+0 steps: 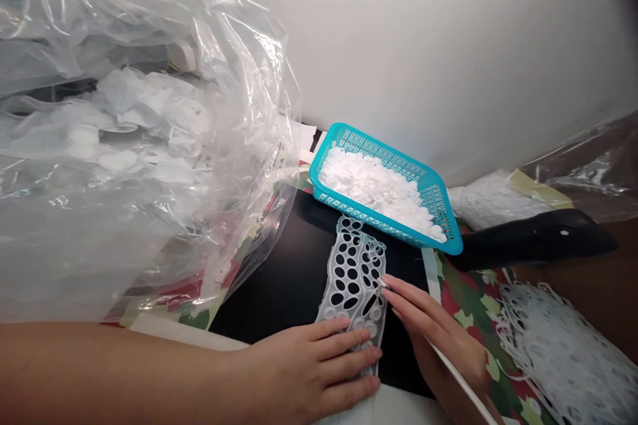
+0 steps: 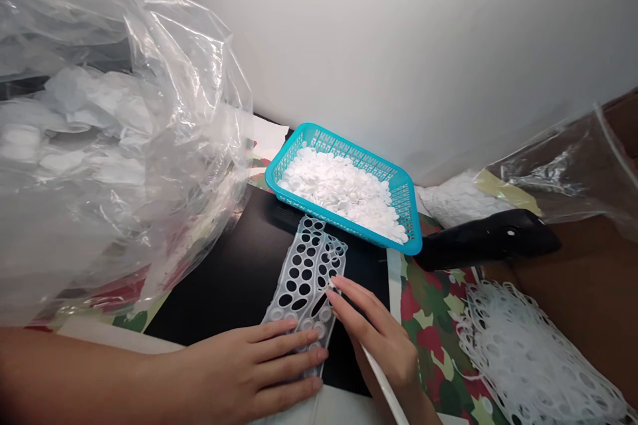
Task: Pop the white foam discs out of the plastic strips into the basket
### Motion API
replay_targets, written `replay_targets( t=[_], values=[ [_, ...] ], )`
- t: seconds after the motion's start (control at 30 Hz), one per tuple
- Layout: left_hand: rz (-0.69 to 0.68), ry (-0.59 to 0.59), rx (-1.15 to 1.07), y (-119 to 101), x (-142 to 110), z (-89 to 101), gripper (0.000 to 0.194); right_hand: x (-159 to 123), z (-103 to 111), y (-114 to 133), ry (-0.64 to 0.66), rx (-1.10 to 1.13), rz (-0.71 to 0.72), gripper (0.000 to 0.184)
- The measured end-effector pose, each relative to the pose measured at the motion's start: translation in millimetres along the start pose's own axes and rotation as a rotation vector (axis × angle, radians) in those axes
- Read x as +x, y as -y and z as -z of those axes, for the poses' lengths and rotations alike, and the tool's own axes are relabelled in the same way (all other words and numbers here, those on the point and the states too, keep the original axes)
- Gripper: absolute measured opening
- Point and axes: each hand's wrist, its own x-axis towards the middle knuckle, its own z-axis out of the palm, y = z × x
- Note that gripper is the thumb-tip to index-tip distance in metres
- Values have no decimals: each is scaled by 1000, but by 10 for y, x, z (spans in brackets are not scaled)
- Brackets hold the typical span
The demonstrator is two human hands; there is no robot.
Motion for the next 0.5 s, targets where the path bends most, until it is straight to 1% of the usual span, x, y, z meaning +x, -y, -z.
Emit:
replay_targets(
  t=[0.07,0.13,0.2,0.23,0.3,0.33,0.37,0.4,0.43,0.5],
  values=[
    [-8,-2,16,-1,-3,-1,62,-4,-8,36,-61,-41,-14,39],
    [-12,2,35,-1,-7,-4,62,1,-10,60,-90,-85,-17,39],
    [-14,4,47,-1,-12,-5,62,21,15,59,-119,-143,-36,38],
    [-16,3,47,0,-15,-4,62,36,42,48,-153,-176,-57,37],
    [-19,3,41,3,-20,1,64,67,121,9,-288,-238,-123,35],
    [-20,6,38,5,-22,5,65,78,166,-16,-370,-249,-156,33],
    [-19,11,38,6,-24,10,66,83,210,-41,-418,-237,-172,33],
    [-19,16,42,7,-26,15,66,79,246,-65,-398,-207,-156,34],
    [-19,19,47,8,-27,19,66,67,272,-86,-315,-169,-117,34],
    [-23,14,55,6,-28,26,67,26,286,-114,-44,-103,-4,35]
  ],
)
